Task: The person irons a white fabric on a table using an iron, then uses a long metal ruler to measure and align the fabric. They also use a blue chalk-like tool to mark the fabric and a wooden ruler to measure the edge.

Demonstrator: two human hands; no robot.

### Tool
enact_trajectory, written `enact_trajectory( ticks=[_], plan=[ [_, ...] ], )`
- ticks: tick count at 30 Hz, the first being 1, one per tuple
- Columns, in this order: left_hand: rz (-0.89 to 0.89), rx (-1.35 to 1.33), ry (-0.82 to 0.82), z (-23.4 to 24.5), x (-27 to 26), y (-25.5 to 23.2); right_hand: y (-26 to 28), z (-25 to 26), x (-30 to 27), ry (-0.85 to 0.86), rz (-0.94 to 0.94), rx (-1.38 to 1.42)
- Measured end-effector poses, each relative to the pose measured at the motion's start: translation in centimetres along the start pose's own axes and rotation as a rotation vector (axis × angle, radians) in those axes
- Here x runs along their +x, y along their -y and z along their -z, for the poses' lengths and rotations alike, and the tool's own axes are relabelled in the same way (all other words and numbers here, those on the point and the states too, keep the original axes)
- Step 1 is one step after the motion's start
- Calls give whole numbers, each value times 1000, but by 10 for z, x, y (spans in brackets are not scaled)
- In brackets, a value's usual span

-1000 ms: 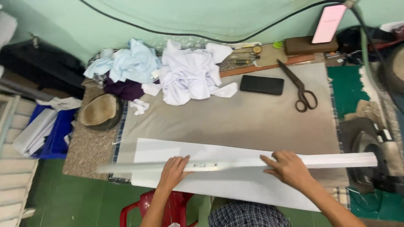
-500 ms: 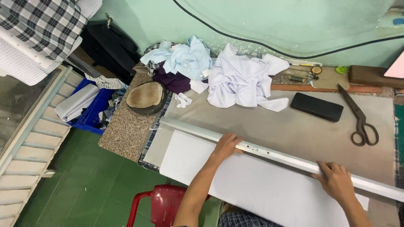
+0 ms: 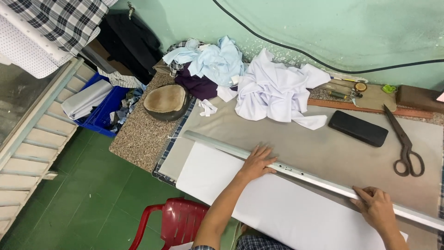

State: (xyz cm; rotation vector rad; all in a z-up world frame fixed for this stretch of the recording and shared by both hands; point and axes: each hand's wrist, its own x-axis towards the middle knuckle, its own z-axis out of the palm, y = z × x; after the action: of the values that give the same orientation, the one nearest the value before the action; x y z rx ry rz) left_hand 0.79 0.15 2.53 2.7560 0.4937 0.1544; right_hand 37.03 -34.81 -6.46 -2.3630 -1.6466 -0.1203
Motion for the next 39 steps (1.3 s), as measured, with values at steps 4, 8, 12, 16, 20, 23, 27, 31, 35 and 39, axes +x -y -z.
enact_trajectory(
  ticks=[4,8,12,16,20,23,27,31,35,39],
  plan=[
    [83,-6,146,10,13,-2,10,7,8,-47,-27,-15],
    [44,81,-18,-6,17,11,18,17,11,-49,-101,18],
    [25,111,-169,13,8,2,26,33,-7,-303,-106,-196],
    [82,49,-293,12,-46,25,51,85,-37,-290,-141,-179],
    [296,144,-323,34,-118,26,74,99,-86,-257,-297,-173],
    [447,216,-269,28,-168,26,100,101,-122,-243,-335,-144],
    [631,296,-204,23,-224,16,135,81,-175,-80,-367,-152],
    [712,312,-187,10,-252,13,159,81,-207,-96,-250,-147],
    [685,355,-183,1,-267,8,156,98,-213,-14,-189,-176],
    [591,463,-278,-3,-272,-9,139,103,-236,-44,-197,-196]
  ],
)
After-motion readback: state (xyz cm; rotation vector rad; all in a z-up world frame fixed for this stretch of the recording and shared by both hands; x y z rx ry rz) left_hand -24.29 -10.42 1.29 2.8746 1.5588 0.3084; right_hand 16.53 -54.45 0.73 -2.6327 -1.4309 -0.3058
